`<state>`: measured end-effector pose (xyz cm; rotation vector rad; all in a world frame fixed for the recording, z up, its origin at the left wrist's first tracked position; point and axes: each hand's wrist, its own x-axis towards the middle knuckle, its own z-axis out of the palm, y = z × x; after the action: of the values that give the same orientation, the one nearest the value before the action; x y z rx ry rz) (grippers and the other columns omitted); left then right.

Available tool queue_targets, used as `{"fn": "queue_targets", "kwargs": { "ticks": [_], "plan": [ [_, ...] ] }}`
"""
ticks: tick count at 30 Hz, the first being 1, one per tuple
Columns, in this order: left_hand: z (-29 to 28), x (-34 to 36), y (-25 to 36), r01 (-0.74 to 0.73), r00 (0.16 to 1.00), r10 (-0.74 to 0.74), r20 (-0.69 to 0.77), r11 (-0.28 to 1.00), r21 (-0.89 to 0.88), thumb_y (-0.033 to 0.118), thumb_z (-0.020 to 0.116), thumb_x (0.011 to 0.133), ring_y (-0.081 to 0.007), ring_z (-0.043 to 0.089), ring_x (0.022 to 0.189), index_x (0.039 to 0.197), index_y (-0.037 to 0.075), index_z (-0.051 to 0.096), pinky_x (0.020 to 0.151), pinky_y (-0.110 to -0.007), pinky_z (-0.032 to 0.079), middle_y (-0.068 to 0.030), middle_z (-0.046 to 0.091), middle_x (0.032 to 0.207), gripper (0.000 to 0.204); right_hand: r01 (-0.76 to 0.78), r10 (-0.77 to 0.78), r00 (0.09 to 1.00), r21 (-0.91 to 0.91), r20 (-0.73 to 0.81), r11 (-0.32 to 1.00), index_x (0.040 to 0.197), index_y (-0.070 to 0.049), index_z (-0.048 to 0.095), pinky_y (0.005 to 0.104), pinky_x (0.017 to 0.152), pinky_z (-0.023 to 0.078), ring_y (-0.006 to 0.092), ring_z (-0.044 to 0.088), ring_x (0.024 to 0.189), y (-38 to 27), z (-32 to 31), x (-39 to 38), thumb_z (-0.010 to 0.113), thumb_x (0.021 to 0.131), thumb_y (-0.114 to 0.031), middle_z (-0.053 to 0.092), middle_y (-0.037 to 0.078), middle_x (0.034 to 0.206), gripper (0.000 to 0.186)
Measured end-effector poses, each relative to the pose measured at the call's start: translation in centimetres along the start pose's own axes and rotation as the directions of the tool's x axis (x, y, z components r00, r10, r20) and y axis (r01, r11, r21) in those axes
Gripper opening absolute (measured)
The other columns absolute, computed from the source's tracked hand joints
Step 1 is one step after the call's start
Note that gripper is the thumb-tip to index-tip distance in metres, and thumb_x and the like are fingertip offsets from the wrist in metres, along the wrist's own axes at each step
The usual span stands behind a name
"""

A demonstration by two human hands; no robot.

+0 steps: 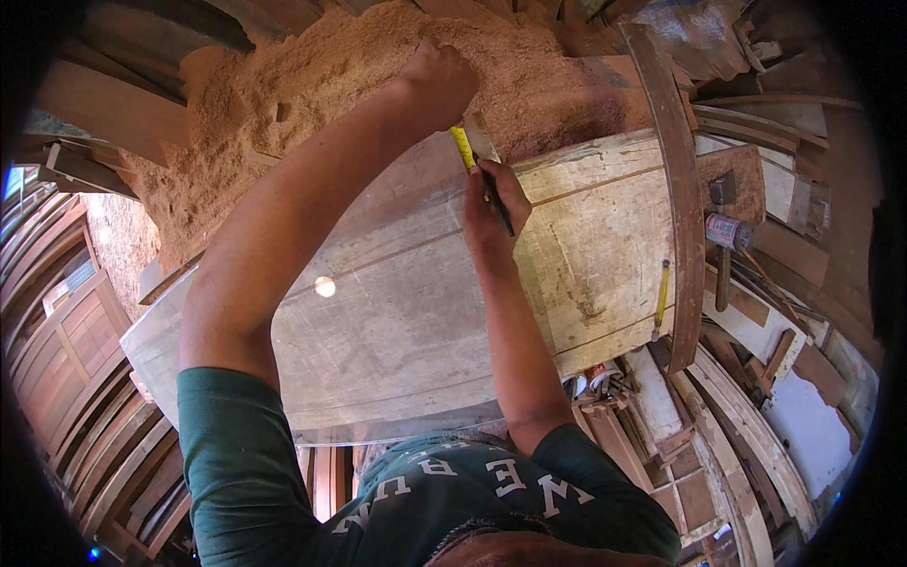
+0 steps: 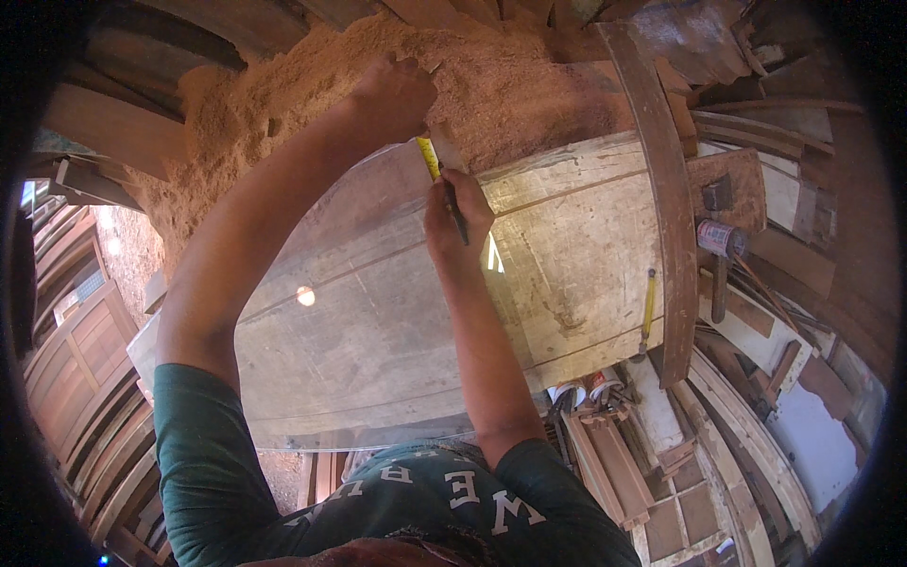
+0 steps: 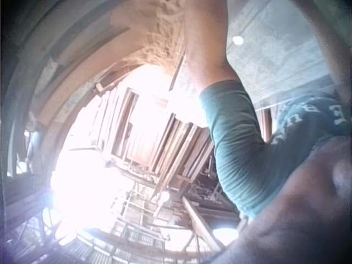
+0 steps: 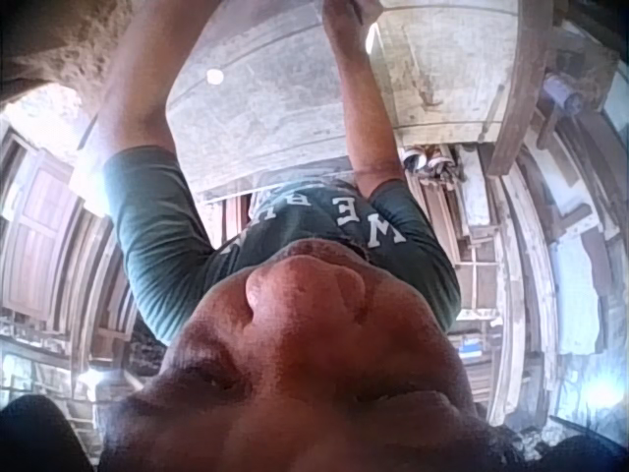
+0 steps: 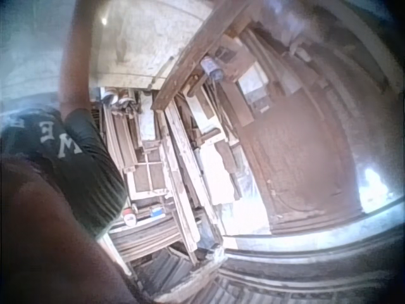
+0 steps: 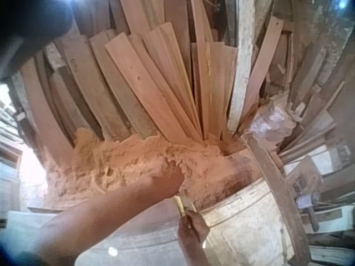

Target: The person measures and marks a large, curved piece of glass using a tape measure, a wooden straightedge, and a pencil. They align the straightedge to draw lines and use the tape measure to mark specific points on the glass surface.

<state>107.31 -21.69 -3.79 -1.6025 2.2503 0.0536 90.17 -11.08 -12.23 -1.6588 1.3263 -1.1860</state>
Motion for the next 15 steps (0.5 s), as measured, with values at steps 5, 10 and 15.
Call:
{"fn": "queue_targets", "kwargs": {
  "ticks": [5,10,15],
  "plan": [
    [-0.6,0.26,0.13,0.007,0.995,-0.008,0.097,1.0,0.014,0.045,0.081,0.08,-0.0235,0.066,0.106,0.101,0.009,0.076,0.088,-0.042,0.048,-0.0066,0.073,0.103,0.042,-0.015,0.014,1.0,0.03,0.014,0.999,0.104,0.0,0.068,0.0328,0.07,0.055,0.0238,0.069,0.079,0.17,-0.17,0.0,0.069,0.088,0.002,0.07,0.015,0.092,0.016],
    [-0.44,0.31,0.14,0.003,0.995,-0.004,0.099,1.0,0.015,0.045,0.08,0.081,-0.0237,0.065,0.108,0.102,0.009,0.076,0.089,-0.042,0.048,-0.007,0.073,0.104,0.042,-0.024,0.024,1.0,0.037,0.007,0.999,0.103,0.001,0.068,0.0335,0.07,0.055,0.0241,0.069,0.078,-0.2,-0.19,0.06,0.067,0.088,0.003,0.07,0.015,0.09,0.015],
    [0.14,0.31,0.04,0.017,0.998,-0.016,0.053,1.0,-0.01,0.046,0.082,0.077,-0.0254,0.066,0.106,0.096,0.008,0.076,0.09,-0.042,0.048,-0.0085,0.072,0.1,0.043,0.015,-0.015,1.0,0.008,0.004,1.0,0.102,0.002,0.067,0.0289,0.071,0.054,0.0158,0.065,0.077,-0.23,-0.22,0.13,0.068,0.09,0.002,0.069,0.01,0.088,0.011]
  ]
}}
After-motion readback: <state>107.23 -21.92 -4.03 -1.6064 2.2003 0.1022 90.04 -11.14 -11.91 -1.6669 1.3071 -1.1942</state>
